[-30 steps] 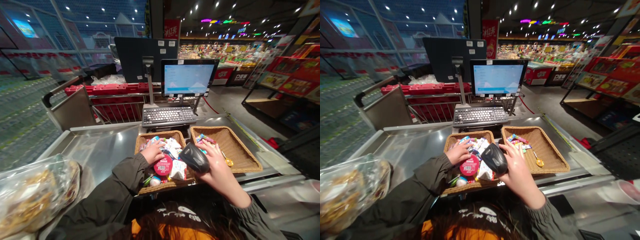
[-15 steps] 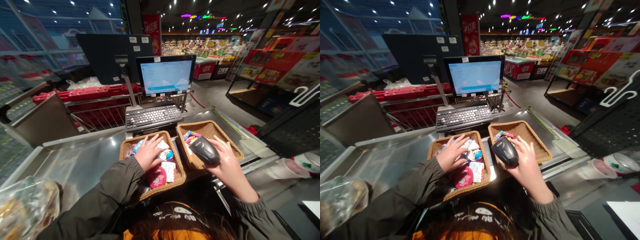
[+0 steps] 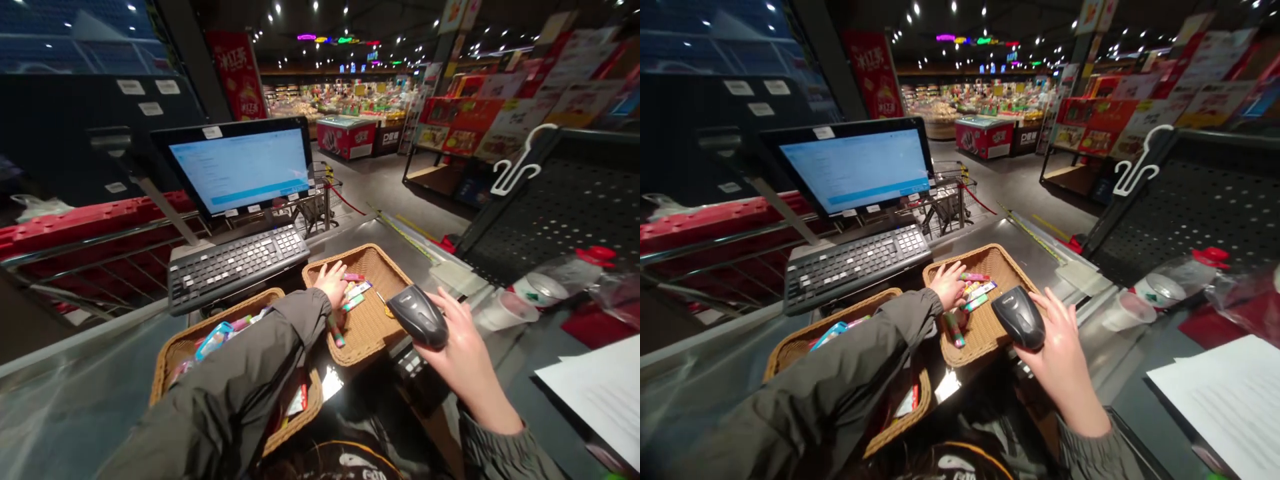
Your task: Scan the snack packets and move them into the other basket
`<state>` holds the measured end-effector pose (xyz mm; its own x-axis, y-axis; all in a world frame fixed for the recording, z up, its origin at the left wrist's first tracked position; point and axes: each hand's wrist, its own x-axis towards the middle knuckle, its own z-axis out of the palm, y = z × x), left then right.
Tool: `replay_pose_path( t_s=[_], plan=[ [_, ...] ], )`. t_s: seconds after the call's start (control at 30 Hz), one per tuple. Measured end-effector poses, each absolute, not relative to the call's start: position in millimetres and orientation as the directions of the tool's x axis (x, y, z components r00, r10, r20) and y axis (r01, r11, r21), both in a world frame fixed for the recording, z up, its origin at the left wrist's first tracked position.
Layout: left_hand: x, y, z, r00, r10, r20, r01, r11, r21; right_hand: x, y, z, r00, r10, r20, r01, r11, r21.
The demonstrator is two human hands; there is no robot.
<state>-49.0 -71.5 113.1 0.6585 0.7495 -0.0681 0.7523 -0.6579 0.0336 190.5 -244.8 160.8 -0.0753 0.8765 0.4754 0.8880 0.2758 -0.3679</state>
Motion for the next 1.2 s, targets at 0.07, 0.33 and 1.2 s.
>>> replay_pose_path(
  t_s=[0.07,0.33,1.2],
  plan=[
    [-26.5,-53.1,89.7,0.665,0.740,-0.102,0.745,-0.667,0.016,197.7,-244.4,157.8,-0.054,0.891,0.451,0.888,0.249,-0.386],
    [26.3,-8.8,14.3,0.714,0.667,-0.213,0.683,-0.731,-0.001,219.4,-233.8,145.7,0.010,0.910,0.415,0.885,0.185,-0.427],
    [30.7,-14.8,11.7,0.654,0.723,-0.224,0.750,-0.658,0.069,217.7,-233.5,142.4,0.060,0.919,0.389,0.890,0.127,-0.439]
  ],
)
